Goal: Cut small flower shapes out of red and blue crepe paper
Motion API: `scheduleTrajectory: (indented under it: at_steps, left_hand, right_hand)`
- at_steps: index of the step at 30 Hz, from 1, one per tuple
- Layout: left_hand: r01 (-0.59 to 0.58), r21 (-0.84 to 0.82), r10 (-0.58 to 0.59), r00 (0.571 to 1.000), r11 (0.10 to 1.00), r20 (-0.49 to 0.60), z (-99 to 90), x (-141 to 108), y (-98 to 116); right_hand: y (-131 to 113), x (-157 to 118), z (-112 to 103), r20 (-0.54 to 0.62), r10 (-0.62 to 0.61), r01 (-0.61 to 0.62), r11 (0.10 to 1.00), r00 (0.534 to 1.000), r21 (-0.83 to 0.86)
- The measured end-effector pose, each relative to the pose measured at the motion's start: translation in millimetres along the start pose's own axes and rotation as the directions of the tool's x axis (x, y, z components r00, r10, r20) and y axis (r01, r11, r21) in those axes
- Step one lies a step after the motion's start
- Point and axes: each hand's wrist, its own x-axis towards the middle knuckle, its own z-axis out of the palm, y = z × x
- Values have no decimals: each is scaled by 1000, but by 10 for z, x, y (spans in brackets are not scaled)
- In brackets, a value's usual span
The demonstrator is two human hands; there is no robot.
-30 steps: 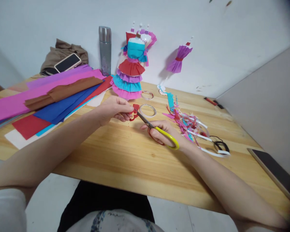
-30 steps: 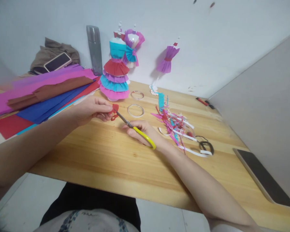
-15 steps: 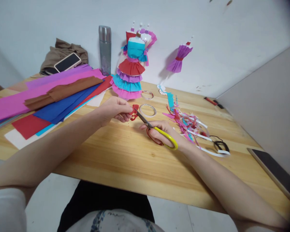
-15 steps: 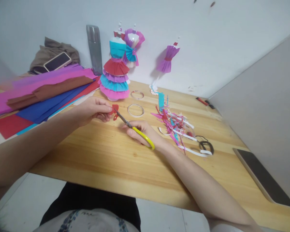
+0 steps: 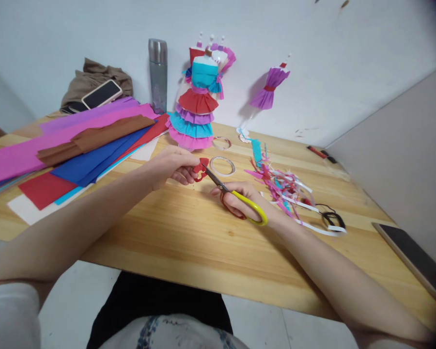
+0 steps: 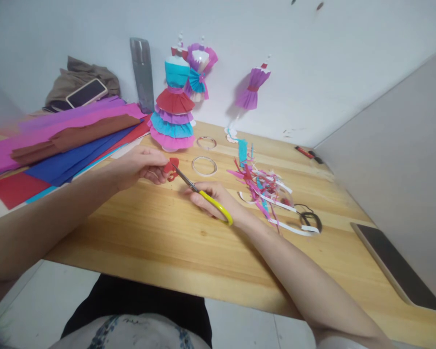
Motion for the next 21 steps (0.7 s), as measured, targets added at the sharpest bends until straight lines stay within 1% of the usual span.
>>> scheduleTrajectory:
  at_steps: [2,5,8,16,21]
  left_hand:
    - [-18,35,18,1000,999,-11,15,-25,4]
    - [-11,77,14,999,997,-35,42,-49,17]
    - [-3,76,8,998,997,-63,76,-57,22]
    - [-21,-105,14,998,994,-67,157,-32,-89]
    - [-33,-136,25,998,990,-61,198,-46,-118]
  right_hand:
    - [-8,-1,7,2,2,-2,1000,1000,2]
    - [-25,0,19,-11,10,-10,1000,1000,10]
    - [-39,5,35,-27,32,-31,999,999,25]
    - [-42,24,73,-60,28,-23,997,998,75]
    - [-49,15,81,-71,34,-29,997,997,71]
